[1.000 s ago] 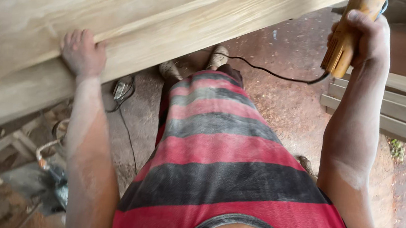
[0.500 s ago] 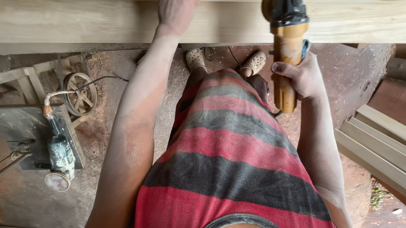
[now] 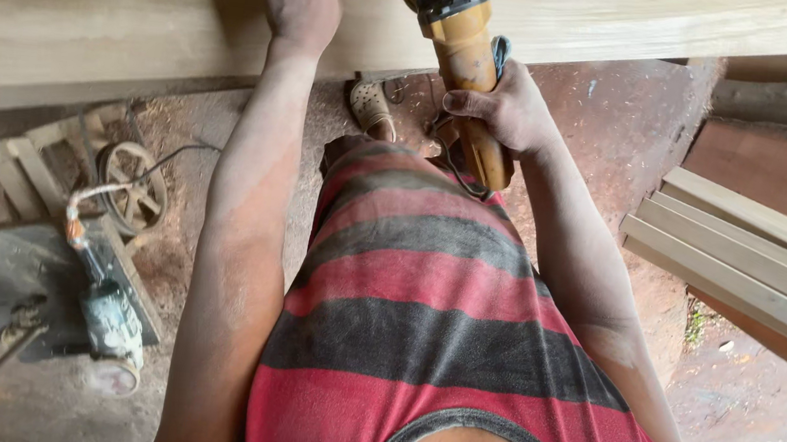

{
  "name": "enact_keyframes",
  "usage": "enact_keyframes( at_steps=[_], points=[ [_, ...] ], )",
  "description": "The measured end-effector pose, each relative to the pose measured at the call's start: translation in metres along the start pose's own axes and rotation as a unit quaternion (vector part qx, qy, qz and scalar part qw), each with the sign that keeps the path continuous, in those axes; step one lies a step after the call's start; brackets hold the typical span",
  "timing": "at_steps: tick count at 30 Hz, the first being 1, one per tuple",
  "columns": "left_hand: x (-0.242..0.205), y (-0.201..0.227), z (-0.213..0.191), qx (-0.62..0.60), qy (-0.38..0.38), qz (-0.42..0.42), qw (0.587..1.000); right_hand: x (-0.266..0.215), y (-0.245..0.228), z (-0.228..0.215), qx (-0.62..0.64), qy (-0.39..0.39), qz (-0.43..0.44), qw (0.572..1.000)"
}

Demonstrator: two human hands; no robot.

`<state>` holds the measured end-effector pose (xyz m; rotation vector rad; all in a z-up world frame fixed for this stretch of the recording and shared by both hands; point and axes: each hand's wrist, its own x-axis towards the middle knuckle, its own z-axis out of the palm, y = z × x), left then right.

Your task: The person uses a handheld angle grinder with a sanding disc to smooth the surface of a large wooden plank. They move the tool back and forth along the plank, then flip it to sand the other side, and finally sand a smaller wooden strip.

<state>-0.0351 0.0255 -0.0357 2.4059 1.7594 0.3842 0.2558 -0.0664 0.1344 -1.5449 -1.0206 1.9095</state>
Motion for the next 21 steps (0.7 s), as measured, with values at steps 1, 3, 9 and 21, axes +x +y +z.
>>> enact_keyframes(
  at_steps=[1,3,9,21],
  points=[
    [0.004,0.002,-0.004,-0.003,0.004,0.006,1.000,-0.001,0.000,-0.002,-0.008,0.018,-0.004,1.000],
    [0.007,0.001,-0.014,-0.004,0.010,0.007,1.000,-0.005,0.003,-0.010,-0.009,0.047,0.004,0.999],
    [0.005,-0.002,-0.004,0.046,0.048,0.026,0.997,-0.030,0.010,-0.056,0.078,0.118,0.030,0.989],
    [0.000,-0.031,0.035,0.103,0.005,0.013,0.995,-0.078,0.040,-0.193,0.171,0.212,-0.001,0.962]
  ],
)
